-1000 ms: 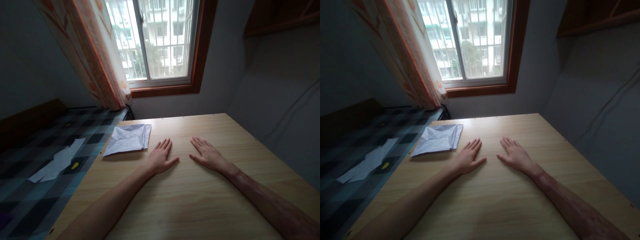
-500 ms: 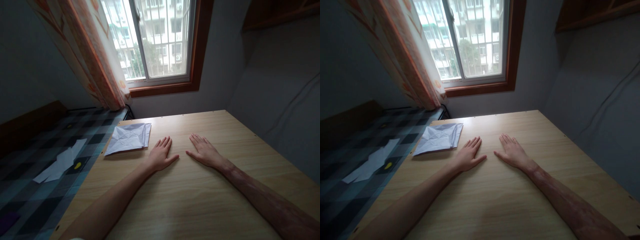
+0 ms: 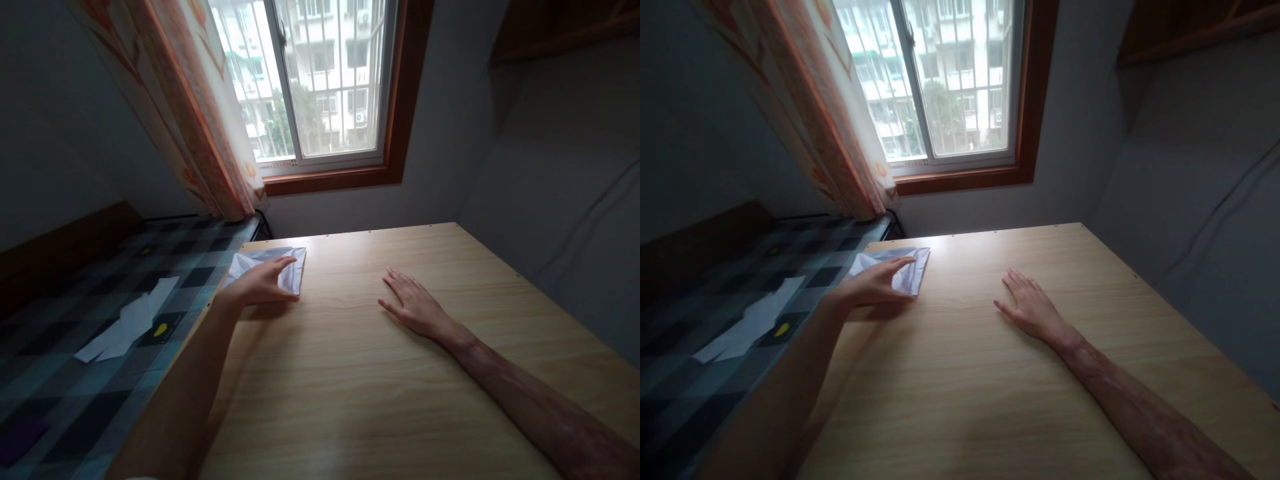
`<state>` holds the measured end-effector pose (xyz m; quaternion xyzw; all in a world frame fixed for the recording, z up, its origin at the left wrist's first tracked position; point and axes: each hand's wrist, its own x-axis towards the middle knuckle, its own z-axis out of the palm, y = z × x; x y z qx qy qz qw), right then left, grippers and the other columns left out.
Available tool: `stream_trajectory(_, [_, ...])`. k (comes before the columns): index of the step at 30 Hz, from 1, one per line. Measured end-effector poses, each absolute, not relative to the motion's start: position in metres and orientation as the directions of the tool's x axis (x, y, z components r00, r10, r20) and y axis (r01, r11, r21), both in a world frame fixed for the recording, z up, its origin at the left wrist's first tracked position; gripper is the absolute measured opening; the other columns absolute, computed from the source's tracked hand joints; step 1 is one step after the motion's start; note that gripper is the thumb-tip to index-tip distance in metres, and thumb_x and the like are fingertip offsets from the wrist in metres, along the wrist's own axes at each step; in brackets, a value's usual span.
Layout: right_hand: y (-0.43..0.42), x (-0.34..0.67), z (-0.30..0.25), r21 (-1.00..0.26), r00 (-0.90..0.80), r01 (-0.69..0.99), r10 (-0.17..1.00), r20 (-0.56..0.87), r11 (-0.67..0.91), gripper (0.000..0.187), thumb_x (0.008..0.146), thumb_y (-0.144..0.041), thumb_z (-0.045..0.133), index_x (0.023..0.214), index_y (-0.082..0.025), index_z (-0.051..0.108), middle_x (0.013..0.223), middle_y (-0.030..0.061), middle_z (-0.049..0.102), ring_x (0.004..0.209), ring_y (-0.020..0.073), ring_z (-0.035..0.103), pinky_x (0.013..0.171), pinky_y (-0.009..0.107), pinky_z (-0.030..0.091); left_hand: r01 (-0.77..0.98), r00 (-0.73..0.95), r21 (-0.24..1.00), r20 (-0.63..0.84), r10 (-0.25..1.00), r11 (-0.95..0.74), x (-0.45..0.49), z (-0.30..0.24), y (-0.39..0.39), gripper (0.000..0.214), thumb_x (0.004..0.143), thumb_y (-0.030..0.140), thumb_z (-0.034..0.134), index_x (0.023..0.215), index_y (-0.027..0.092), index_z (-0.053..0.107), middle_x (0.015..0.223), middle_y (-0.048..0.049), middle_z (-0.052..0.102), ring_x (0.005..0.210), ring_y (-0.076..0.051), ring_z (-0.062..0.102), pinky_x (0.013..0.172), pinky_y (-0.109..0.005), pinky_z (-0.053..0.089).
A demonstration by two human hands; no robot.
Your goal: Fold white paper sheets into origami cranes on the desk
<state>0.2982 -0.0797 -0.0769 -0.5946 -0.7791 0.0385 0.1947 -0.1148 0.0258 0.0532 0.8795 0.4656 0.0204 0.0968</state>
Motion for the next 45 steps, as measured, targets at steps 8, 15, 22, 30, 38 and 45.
stream_trajectory(8, [-0.080, 0.298, -0.077, -0.297, -0.224, 0.908, 0.941, 0.255, 0.296, 0.072, 0.108, -0.062, 0.048, 0.165, -0.017, 0.050, 0.175, 0.0161, 0.043, 0.163, 0.0332, 0.040, 0.135, 0.055, 0.032, 0.940, 0.332, 0.208, -0.388, 0.860, -0.269, -0.182, 0.052, 0.053, 0.093, 0.067, 0.071, 0.077, 0.147, 0.023, 0.069, 0.148, -0.0134, 0.072, 0.132, -0.038, 0.069, 0.113, -0.041, 0.052])
stream_trajectory(15, [-0.080, 0.300, -0.079, -0.315, -0.227, 0.897, 0.934, 0.275, 0.311, 0.071, 0.109, -0.065, 0.045, 0.165, -0.022, 0.051, 0.175, 0.0149, 0.044, 0.163, 0.0337, 0.041, 0.134, 0.058, 0.032, 0.909, 0.393, 0.295, -0.377, 0.839, -0.294, -0.180, 0.059, 0.052, 0.074, 0.072, 0.076, 0.072, 0.125, 0.025, 0.082, 0.131, -0.0112, 0.081, 0.121, -0.036, 0.073, 0.104, -0.037, 0.055])
stream_trajectory(22, [-0.080, 0.300, -0.077, -0.309, -0.234, 0.899, 0.936, 0.264, 0.312, 0.069, 0.109, -0.062, 0.046, 0.163, -0.020, 0.053, 0.174, 0.0152, 0.044, 0.163, 0.0325, 0.040, 0.134, 0.056, 0.032, 0.931, 0.330, 0.261, -0.293, 0.898, -0.257, -0.172, 0.065, 0.047, 0.068, 0.083, 0.081, 0.055, 0.098, 0.021, 0.085, 0.110, -0.0089, 0.085, 0.104, -0.034, 0.075, 0.095, -0.036, 0.058])
stream_trajectory(30, [-0.080, 0.300, -0.071, -0.504, -0.118, 0.817, 0.935, 0.333, 0.282, 0.065, 0.109, -0.062, 0.045, 0.158, -0.020, 0.055, 0.164, 0.0168, 0.058, 0.154, 0.0339, 0.053, 0.130, 0.056, 0.039, 0.831, 0.482, 0.114, 0.340, 0.807, -0.544, -0.098, 0.081, 0.010, 0.048, 0.110, 0.050, 0.042, 0.140, 0.031, 0.075, 0.156, -0.0001, 0.068, 0.140, -0.030, 0.065, 0.117, -0.041, 0.052])
stream_trajectory(38, [-0.071, 0.315, -0.073, -0.881, 0.237, 0.448, 0.931, 0.279, 0.150, 0.063, 0.107, -0.065, 0.047, 0.156, -0.025, 0.047, 0.146, 0.0168, 0.072, 0.136, 0.0346, 0.068, 0.116, 0.055, 0.053, 0.510, 0.812, 0.105, 0.269, 0.518, -0.854, 0.015, -0.006, -0.044, 0.042, 0.114, 0.038, 0.044, 0.148, 0.026, 0.065, 0.157, -0.0086, 0.066, 0.143, -0.029, 0.064, 0.126, -0.052, 0.046])
stream_trajectory(45, [-0.061, 0.316, -0.089, -0.715, 0.236, 0.677, 0.869, 0.436, 0.175, 0.068, 0.093, -0.047, 0.064, 0.154, -0.019, 0.052, 0.162, 0.0201, 0.054, 0.147, 0.0359, 0.056, 0.124, 0.053, 0.048, 0.394, 0.860, 0.300, 0.212, 0.464, -0.869, 0.010, -0.033, -0.045, 0.044, 0.111, 0.030, 0.043, 0.150, 0.030, 0.065, 0.162, -0.0036, 0.061, 0.154, -0.023, 0.055, 0.133, -0.048, 0.041])
